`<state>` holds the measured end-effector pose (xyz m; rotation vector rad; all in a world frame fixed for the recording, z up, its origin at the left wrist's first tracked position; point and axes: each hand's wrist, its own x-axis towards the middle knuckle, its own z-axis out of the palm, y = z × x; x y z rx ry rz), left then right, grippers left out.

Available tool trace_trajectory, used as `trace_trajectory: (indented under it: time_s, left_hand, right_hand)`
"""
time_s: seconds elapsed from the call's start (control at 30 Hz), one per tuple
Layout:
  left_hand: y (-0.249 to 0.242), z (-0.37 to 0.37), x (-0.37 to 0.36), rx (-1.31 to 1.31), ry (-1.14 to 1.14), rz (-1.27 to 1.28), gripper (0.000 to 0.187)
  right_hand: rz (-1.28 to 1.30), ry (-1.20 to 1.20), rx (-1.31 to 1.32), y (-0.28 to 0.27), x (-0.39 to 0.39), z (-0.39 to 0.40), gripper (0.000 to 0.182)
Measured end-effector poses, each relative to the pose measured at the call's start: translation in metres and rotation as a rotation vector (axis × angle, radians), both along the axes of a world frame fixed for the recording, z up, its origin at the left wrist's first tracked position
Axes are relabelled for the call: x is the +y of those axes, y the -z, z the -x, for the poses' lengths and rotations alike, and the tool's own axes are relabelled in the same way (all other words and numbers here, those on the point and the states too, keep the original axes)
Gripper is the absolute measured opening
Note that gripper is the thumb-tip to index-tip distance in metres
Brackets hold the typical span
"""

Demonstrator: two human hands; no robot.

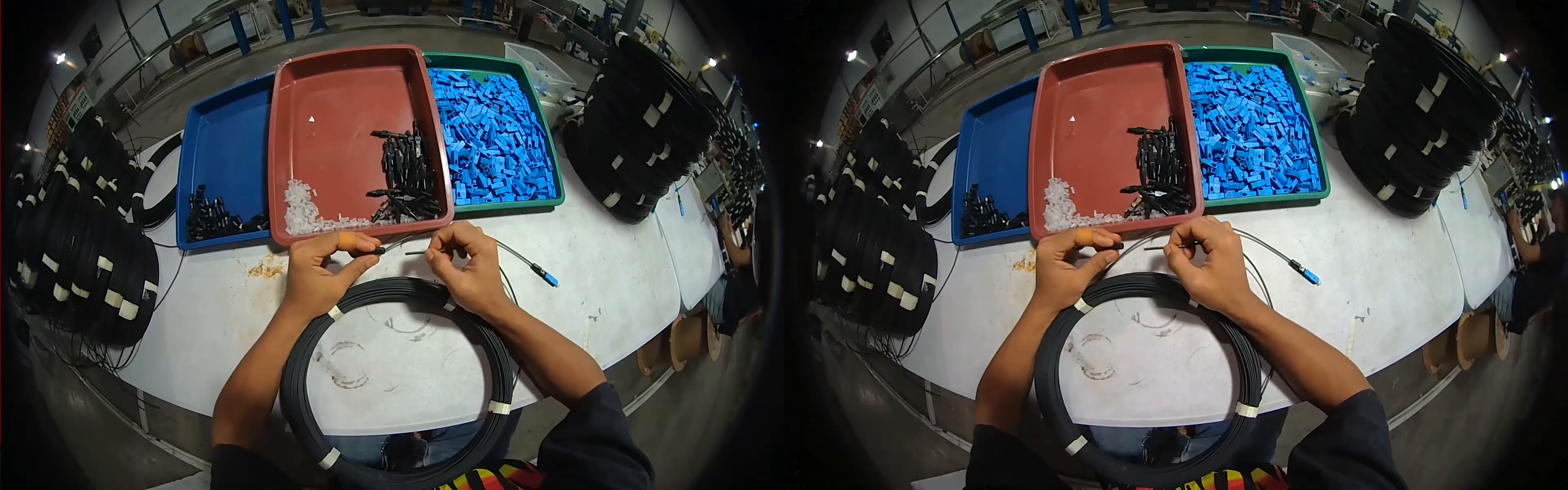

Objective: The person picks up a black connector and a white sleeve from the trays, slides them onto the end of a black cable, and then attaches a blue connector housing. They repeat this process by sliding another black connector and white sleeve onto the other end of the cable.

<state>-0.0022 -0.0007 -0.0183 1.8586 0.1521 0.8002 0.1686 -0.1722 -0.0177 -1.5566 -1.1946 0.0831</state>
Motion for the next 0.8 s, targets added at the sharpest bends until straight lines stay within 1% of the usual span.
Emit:
trace_trajectory:
  time_s: [0.07, 0.13, 0.17, 0.23, 0.47, 0.63, 0.8]
  left_hand:
    - [0.0003, 0.0007, 0.0011, -0.033, -0.004, -0.102, 0.018]
    - [-0.001, 0.0013, 0.0008, -0.032, -0.013, -0.13, 0.018]
    - [-0.0015, 0.0013, 0.0006, -0.04, -0.021, -0.164, 0.018]
    - [-0.0026, 0.0018, 0.0006, -0.032, -0.014, -0.182, 0.018]
    - [-0.0013, 0.0011, 0.0031, -0.069, 0.022, -0.278, 0.019]
    - [-0.0018, 0.0009, 0.0033, -0.083, 0.042, -0.276, 0.018]
    - [-0.0042, 0.0008, 0.0028, -0.081, 0.041, -0.326, 0.017]
  right_hand:
    - [0.011, -0.023, 0.05, 0.0019, 0.0008, 0.0, 0.01]
    - [-0.002, -0.035, -0.079, 0.0021, 0.0017, -0.0009, 0.01]
    - [0.003, -0.037, -0.072, 0.0007, 0.0016, -0.0004, 0.01]
    - [0.009, -0.064, -0.171, -0.0031, -0.0001, 0.0009, 0.01]
    - [-0.003, -0.12, -0.171, -0.0036, 0.0008, 0.0014, 0.007]
    - [-0.005, -0.122, -0.18, -0.0019, 0.0009, 0.0005, 0.007]
    - [0.019, -0.131, -0.17, -0.0021, 0.0004, -0.0001, 0.007]
